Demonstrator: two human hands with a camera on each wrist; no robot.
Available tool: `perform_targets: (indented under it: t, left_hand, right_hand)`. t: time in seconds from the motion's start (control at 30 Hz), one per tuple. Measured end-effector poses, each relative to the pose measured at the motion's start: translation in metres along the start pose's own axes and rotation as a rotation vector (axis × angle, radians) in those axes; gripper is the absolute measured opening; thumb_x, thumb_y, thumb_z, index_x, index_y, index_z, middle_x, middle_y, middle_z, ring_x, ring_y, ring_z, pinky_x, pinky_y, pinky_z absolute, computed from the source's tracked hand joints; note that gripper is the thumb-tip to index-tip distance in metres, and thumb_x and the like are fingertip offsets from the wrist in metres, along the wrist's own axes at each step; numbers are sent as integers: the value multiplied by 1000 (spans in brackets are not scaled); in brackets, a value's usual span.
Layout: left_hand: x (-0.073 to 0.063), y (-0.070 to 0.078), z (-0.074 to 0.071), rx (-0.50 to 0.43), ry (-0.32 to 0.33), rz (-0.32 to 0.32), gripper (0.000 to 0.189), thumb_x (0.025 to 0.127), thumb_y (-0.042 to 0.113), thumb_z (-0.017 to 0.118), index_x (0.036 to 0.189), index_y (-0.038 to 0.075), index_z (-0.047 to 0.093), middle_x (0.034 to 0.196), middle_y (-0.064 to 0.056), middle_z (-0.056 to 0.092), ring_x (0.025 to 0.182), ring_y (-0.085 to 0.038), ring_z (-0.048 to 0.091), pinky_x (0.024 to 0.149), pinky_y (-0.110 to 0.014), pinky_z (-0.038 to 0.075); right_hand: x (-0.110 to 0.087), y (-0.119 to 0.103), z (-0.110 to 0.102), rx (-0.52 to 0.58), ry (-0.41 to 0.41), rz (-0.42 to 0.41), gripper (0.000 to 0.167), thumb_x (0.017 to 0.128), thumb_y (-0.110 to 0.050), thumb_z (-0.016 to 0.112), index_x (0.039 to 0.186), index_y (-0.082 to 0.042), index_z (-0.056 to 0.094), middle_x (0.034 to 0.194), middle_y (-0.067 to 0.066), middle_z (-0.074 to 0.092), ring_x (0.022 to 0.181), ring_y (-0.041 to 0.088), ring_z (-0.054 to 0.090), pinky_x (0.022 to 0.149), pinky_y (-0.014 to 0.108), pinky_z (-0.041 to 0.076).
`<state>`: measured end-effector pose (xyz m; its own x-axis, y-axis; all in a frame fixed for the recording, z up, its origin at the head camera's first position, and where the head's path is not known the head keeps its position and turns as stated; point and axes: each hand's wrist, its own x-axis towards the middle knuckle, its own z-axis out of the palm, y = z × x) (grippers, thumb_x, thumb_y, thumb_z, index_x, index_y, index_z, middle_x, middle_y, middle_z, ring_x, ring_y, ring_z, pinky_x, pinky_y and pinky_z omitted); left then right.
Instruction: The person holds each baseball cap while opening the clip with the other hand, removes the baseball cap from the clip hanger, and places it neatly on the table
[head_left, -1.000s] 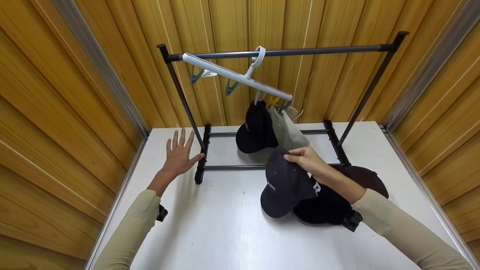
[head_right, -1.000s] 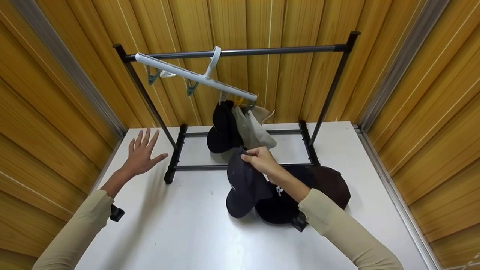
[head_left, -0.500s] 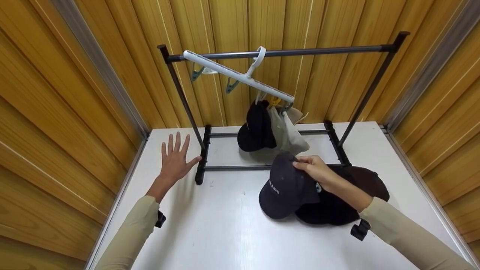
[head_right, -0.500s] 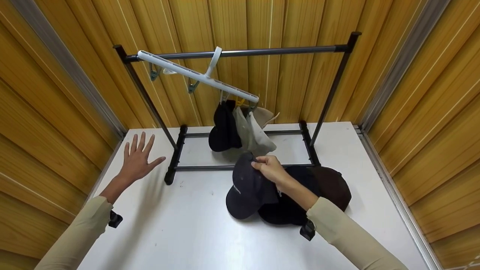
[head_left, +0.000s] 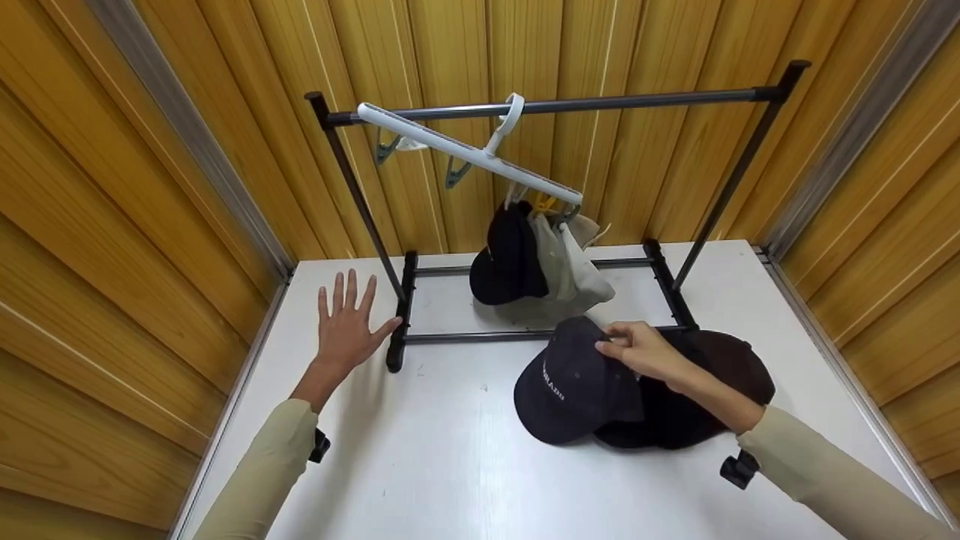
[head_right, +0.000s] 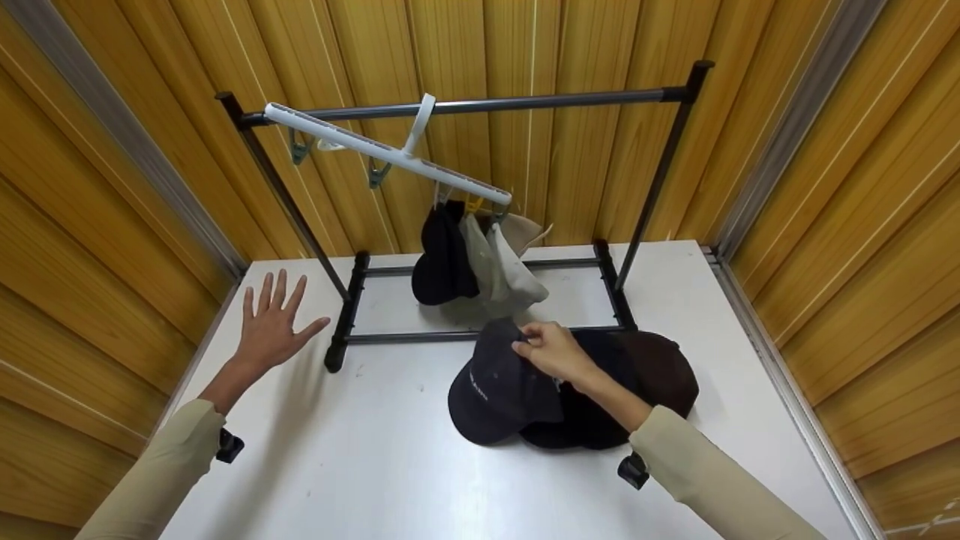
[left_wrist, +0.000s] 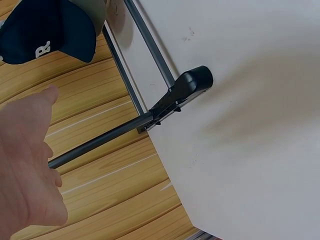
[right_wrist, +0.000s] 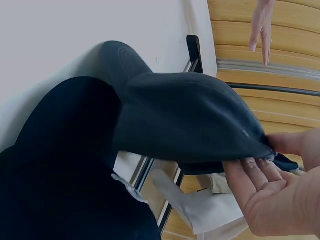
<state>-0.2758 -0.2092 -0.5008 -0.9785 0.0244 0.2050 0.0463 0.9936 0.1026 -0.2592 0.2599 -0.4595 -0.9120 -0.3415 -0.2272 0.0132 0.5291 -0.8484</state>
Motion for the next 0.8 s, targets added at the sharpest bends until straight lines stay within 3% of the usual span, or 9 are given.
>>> perform_targets:
  t: [0.07, 0.13, 0.3, 0.53, 0.8]
  left_hand:
    - [-1, 0, 1, -6, 6, 6, 88, 89, 67, 48, 156, 19, 18, 163, -18, 8, 152, -35, 2, 119, -58, -2]
    - [-2, 1, 2, -17, 10, 17, 88, 89, 67, 49, 156, 18, 19, 163, -18, 8, 152, -35, 2, 119, -58, -1]
    - [-4, 2, 6, -64, 34, 48, 86, 89, 64, 51, 155, 18, 22, 162, -19, 12, 151, -35, 5, 119, -58, 1]
    - [-6, -1, 10, -110, 49, 79, 83, 90, 61, 54, 155, 19, 22, 162, -18, 13, 151, -36, 7, 118, -60, 3]
    - [-8, -5, 13, -139, 14, 72, 84, 91, 61, 53, 156, 20, 19, 163, -16, 8, 151, -36, 6, 118, -60, 3]
  right_hand:
    - [-2, 3, -3, 37, -16, 30, 44, 96, -21, 58, 129, 7, 51, 110, 22, 71, 69, 9, 66, 56, 26, 53]
    - [-3, 7, -5, 81, -32, 59, 40, 97, -20, 57, 127, 6, 51, 100, 15, 73, 71, 9, 68, 59, 29, 57]
    - [-7, 17, -11, 128, -47, 112, 38, 98, -21, 55, 125, 5, 50, 86, -1, 67, 75, 12, 67, 62, 36, 59]
    - [-9, 27, -14, 58, -25, 136, 39, 97, -22, 56, 125, 4, 51, 89, 5, 64, 74, 15, 65, 61, 40, 59]
    - [-11, 40, -20, -1, -33, 130, 36, 98, -21, 55, 123, 5, 51, 99, 16, 70, 70, 19, 67, 59, 42, 59]
